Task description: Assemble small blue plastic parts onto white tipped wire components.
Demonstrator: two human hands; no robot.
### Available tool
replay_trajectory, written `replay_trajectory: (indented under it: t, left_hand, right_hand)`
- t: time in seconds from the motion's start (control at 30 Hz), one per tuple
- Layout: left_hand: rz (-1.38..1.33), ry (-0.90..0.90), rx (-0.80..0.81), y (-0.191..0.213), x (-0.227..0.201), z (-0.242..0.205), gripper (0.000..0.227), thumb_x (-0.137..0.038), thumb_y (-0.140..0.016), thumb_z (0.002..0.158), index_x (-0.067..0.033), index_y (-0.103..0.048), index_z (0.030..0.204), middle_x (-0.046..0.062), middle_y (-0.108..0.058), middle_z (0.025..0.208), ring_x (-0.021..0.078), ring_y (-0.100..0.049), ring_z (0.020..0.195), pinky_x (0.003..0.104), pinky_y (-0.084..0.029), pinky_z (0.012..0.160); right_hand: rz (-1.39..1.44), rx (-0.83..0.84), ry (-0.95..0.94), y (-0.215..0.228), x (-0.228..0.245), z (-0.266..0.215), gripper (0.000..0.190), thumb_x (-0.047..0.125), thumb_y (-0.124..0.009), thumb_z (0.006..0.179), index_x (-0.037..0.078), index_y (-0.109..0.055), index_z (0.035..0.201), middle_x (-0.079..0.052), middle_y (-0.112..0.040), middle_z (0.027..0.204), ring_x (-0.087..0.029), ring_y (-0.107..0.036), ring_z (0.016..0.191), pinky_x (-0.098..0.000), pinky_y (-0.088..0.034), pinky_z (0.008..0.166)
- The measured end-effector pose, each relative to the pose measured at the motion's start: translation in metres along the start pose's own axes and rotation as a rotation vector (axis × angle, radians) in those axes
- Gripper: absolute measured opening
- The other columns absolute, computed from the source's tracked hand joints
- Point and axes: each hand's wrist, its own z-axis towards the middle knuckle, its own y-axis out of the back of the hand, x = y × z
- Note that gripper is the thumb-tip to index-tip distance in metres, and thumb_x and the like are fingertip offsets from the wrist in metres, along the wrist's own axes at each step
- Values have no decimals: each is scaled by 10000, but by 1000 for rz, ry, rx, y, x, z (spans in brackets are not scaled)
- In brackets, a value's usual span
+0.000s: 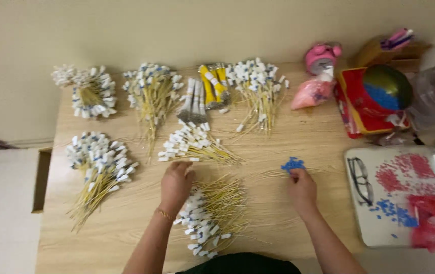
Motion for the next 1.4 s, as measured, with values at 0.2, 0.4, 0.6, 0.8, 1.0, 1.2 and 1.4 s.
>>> replay_trajectory:
  t: [0.2, 0.4, 0.6, 0.8, 1.0, 1.2, 1.4]
  left_hand:
    - [207, -184, -131, -49, 25, 38, 234, -224, -758, 768, -186, -782, 998, 73, -682, 1022, 332, -728, 939, 430, -629, 757]
    - [249, -250, -141, -60, 34, 36, 200, -246, -827, 704, -241, -753, 889, 26, -689, 923, 288, -730, 842, 404, -611, 723]
    - [42, -199, -88, -21, -3, 26, 212, -239, -760, 842, -195, -714, 1045, 102, -726, 879, 342, -748, 820, 446, -602, 725]
    - [-327, -87, -180, 64, -74, -16, 207, -184, -724, 910, -186, -779, 1109, 94, -735, 834, 309, -745, 774, 390, -590, 668]
    - [-1277, 366, 22, 62, -85, -39, 279, -127, -616, 1004, -2, -711, 1235, 154, -766, 883, 159, -687, 665, 258, -579, 589]
    - [-1712, 634, 214, 52, -105, -60, 294, -202, -529, 1055, -17, -622, 1264, 155, -728, 1069, 197, -646, 787, 302, -484, 653]
    - [-1629, 652, 183, 77, -138, -78, 203, -164, -508, 1066, -7, -614, 1140, 176, -728, 1083, 243, -682, 882, 365, -542, 727]
  right_hand:
    - [-173, 45, 94, -3, 9, 2, 292, 344, -738, 889, 239, -729, 1162, -39, -751, 1037, -257, -716, 1054, -410, -584, 927]
    - [-356, 63, 115, -18, 11, 18, 178, 437, -685, 943, 372, -698, 1107, 57, -645, 1040, -200, -697, 1048, -388, -596, 875]
    - [-336, 109, 113, -14, 17, 20, 198, 426, -665, 944, 280, -702, 1072, -42, -683, 1048, -271, -695, 1104, -447, -597, 916]
    - [88, 153, -3, 28, 58, -5, 235, 288, -717, 924, 145, -742, 1109, -152, -762, 1022, -356, -727, 1033, -491, -585, 881]
    - [956, 336, -22, 55, 136, -53, 233, 48, -638, 984, -4, -685, 1207, -144, -697, 851, -229, -736, 774, -381, -639, 729]
    - [896, 618, -31, 78, 210, -90, 253, -70, -671, 885, -34, -753, 1122, -206, -811, 925, -266, -784, 827, -354, -678, 771]
    - [717, 567, 285, 74, 219, -102, 188, 22, -695, 908, 31, -767, 1082, -55, -782, 831, -92, -669, 677, -217, -500, 568]
